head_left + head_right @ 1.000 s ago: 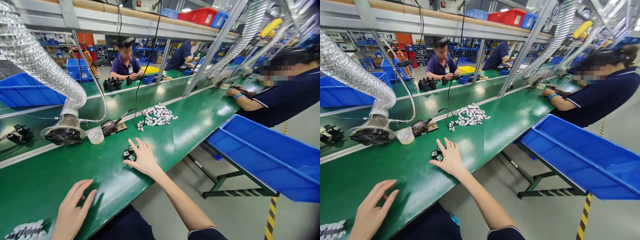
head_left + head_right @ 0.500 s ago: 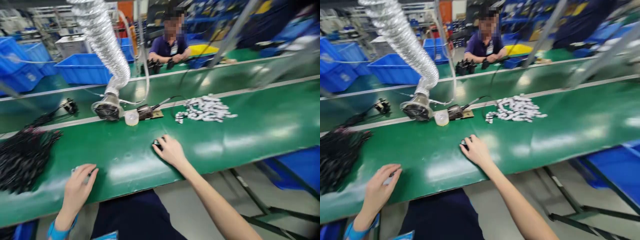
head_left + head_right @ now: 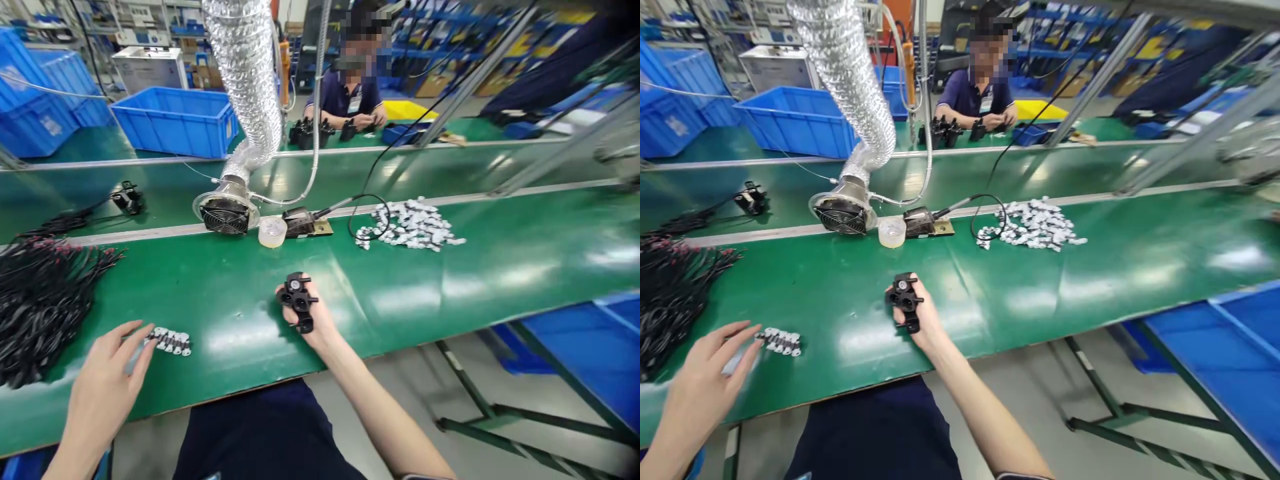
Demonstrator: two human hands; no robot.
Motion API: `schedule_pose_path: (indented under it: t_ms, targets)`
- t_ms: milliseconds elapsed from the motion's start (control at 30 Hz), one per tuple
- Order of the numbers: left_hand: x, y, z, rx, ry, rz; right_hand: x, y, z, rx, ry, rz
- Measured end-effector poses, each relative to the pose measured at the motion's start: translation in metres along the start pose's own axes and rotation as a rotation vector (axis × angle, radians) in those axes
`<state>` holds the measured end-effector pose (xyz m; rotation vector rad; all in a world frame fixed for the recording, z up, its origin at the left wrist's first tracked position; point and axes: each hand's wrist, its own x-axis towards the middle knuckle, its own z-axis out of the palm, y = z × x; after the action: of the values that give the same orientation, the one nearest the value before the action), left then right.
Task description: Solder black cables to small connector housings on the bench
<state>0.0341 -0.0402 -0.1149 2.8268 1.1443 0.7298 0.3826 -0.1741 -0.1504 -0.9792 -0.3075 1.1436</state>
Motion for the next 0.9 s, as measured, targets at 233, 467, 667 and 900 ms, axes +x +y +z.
schedule_pose_path:
  t_ms: [233, 467, 667, 900]
  targets:
    - [-0.020, -0.028, 0.033, -0.009, -0.162, -0.107, -0.001, 0.031, 0.044, 0.513, -0.167, 0.395]
    - [-0.019, -0.005, 0.035, -0.307, -0.122, -0.286, 0.008, 0.044, 0.058, 0.493, -0.170, 0.447]
    - [0.005, 0.020, 0.049, -0.430, -0.188, -0.315, 0.016, 0.045, 0.091, 0.497, -0.236, 0.499]
    - [0.028, 0.042, 0.057, -0.354, -0.229, -0.146, 0.025, 0.062, 0.121, 0.496, -0.344, 0.569]
